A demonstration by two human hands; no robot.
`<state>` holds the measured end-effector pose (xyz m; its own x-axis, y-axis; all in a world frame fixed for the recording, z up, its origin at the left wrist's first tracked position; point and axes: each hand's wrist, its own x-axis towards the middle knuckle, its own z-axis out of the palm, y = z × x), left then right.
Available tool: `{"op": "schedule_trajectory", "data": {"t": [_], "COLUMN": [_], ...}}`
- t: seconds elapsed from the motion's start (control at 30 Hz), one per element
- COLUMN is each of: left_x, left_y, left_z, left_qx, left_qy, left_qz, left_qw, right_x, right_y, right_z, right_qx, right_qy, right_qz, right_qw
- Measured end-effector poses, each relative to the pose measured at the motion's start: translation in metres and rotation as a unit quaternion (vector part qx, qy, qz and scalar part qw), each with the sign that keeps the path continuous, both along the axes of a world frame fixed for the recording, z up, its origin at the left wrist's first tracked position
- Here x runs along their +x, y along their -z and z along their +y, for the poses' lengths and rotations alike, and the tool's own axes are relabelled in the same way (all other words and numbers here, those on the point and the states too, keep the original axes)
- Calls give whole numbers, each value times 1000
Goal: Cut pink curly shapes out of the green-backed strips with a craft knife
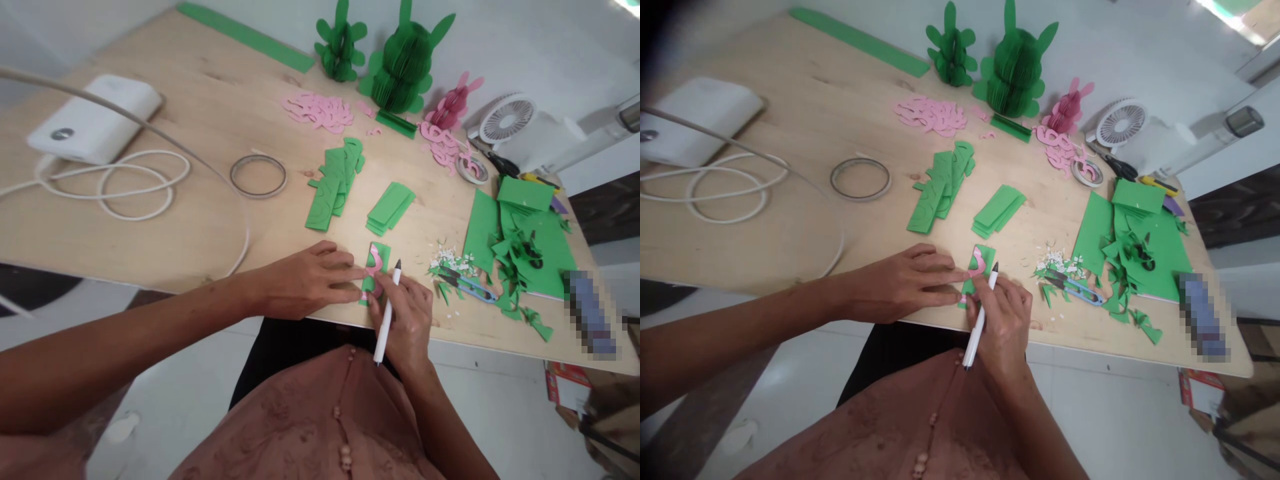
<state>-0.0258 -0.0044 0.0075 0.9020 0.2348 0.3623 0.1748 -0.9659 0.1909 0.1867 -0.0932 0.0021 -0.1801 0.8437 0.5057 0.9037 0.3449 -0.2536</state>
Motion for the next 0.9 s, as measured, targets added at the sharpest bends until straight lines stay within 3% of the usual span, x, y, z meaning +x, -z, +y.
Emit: {"op": "schedule_trajectory", "data": {"t": [0.33,0.53,0.9], "left_x": [-2,-3,-2], "left_y": [0,1,2], "left_z": [9,10,10], "left_qx": [25,-3,36], "left_qy": [32,34,37], "left_qz": [31,50,39], "left_qw": [999,998,998], "right_x": [0,-1,-2], "right_y": [-1,-2,-1], "right_z": [1,0,0], "right_qx": [2,-6,8], "right_qy": [-3,3,3], "right_qz": [-6,-7,-5], "right_qw": [1000,1000,1000]}}
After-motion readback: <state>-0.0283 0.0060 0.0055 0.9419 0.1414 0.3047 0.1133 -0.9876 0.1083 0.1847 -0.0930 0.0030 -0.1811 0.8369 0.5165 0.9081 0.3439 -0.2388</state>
